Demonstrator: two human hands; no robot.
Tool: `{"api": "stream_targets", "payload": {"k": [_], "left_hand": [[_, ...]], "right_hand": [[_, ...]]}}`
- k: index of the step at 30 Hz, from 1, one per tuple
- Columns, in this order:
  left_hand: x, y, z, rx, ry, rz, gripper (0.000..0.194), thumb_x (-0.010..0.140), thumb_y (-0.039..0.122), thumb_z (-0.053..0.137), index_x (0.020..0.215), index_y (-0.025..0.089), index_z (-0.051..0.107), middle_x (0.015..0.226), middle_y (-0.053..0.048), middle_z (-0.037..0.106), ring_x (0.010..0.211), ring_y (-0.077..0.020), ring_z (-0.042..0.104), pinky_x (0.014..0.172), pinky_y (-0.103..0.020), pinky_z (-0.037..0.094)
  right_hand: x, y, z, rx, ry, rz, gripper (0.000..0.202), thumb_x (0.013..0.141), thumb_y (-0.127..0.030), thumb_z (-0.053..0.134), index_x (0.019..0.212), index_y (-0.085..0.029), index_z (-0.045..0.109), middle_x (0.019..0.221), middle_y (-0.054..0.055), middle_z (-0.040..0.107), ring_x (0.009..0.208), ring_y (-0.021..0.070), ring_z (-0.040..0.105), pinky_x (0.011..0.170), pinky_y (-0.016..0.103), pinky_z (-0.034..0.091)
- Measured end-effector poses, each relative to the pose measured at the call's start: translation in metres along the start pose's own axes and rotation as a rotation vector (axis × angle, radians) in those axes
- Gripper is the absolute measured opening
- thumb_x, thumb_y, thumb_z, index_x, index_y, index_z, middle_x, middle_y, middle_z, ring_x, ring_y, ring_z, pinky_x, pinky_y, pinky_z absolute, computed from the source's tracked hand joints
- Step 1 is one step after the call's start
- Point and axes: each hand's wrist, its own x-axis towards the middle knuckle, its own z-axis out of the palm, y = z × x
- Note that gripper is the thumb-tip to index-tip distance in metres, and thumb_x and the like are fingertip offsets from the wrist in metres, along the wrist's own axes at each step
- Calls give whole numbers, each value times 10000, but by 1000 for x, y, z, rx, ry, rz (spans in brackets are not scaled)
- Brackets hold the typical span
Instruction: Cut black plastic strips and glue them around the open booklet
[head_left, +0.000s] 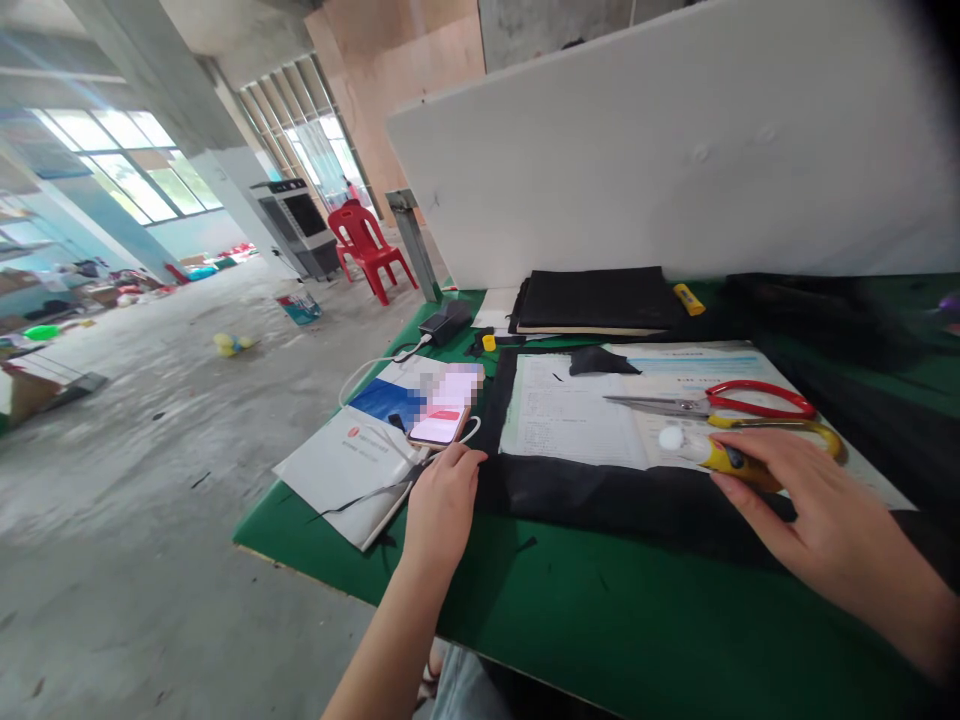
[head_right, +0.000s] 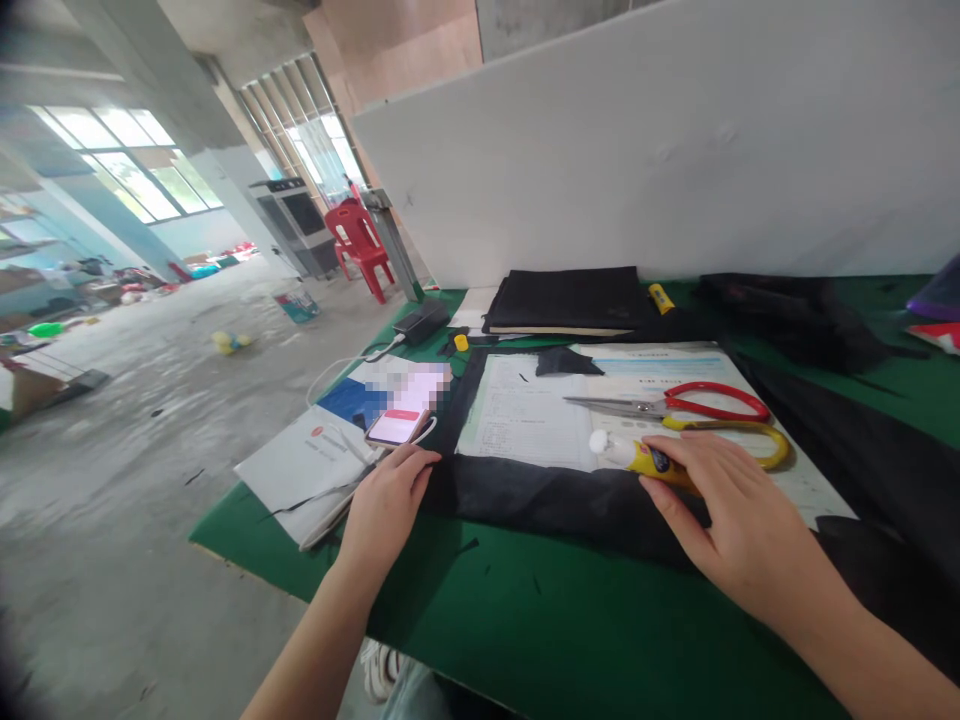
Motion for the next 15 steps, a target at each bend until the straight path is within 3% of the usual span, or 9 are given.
{"api": "stream_targets", "payload": {"k": [15], "left_hand": [[-35,-18,-7,-124,53,89,191,890,95,440,901,225,579,1062,-43,648,935,-211,632,815,-375,518]], "right_hand": [[-1,4,3,-8,-24,69,379,904,-465,443,1193,-226,500,1106,129,655,997,300,652,833,434,545]]}}
